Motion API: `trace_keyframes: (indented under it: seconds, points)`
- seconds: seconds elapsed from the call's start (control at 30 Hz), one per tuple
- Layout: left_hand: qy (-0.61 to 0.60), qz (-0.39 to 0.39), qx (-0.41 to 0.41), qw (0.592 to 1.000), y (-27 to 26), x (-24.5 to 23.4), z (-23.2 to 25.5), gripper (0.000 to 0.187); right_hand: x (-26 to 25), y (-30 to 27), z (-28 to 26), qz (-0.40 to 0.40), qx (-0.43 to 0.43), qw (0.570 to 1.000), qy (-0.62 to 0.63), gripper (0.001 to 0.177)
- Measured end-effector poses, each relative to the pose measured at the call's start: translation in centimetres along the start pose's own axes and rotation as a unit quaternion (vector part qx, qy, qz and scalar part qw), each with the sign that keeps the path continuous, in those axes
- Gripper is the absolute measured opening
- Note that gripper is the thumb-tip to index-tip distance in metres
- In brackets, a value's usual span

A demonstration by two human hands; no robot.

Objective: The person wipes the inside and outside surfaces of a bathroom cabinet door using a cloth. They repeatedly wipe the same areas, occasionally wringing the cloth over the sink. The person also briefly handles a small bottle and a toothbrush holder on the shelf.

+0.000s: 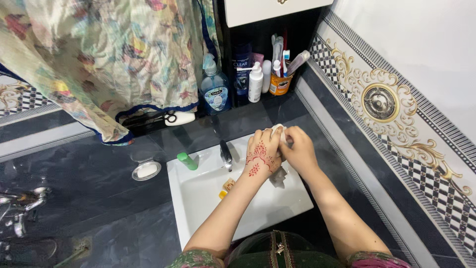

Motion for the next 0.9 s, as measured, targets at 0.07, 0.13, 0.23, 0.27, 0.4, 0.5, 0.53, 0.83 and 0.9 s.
trace_keyframes:
  seconds: [0.07,0.13,0.23,0.27,0.4,0.5,0.53,0.83,0.9]
  points:
    - [-0.017,-0.004,-0.006,1.000,-0.1,0.1,-0.2,0.080,-0.1,0.0,0.5,-0.001,0.013,0.998,0.065,0.019]
    - [-0.021,0.008,-0.004,1.000,-0.2,-0.1,-0.2,0.083,-0.1,0.0,0.6,-0.006,0.019,0.991,0.134,0.017]
    - [-0.034,0.027,-0.003,0.999,-0.4,-1.2,-0.2,0.087,-0.2,-0.4,0.7,-0.016,0.043,0.965,0.259,0.016]
    - [-0.055,0.017,-0.012,0.998,-0.4,-1.6,-0.4,0.091,-0.2,-0.6,0.9,-0.015,0.067,0.948,0.311,0.015]
    - [-0.107,0.049,-0.032,0.993,-0.5,-3.8,-1.1,0.090,-1.3,0.2,2.1,0.081,0.102,0.887,0.443,0.012]
    - [-0.116,0.066,-0.036,0.990,-0.8,-4.2,-1.6,0.077,-2.6,0.8,1.8,0.112,0.077,0.892,0.431,0.013]
    - [-0.115,0.076,-0.027,0.990,-0.9,-4.3,-1.6,0.072,-2.7,1.0,1.3,0.103,0.060,0.894,0.432,0.014]
    - [-0.123,0.229,0.004,0.966,1.6,-7.3,-2.7,0.051,-2.8,6.4,-10.5,-0.007,-0.204,0.972,0.114,0.041]
    - [-0.117,0.270,-0.002,0.956,4.1,-9.1,-3.4,0.050,-2.5,8.0,-14.0,0.013,-0.276,0.960,0.046,0.050]
Point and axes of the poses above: each hand's wrist, its own y-axis towards the middle knuckle, its own x-axis out of the palm, z = x × y, the point moved 6 cm from there along y, towards the middle knuckle, and after that the axes turned 3 degrees about x, right-handed, at the moved point
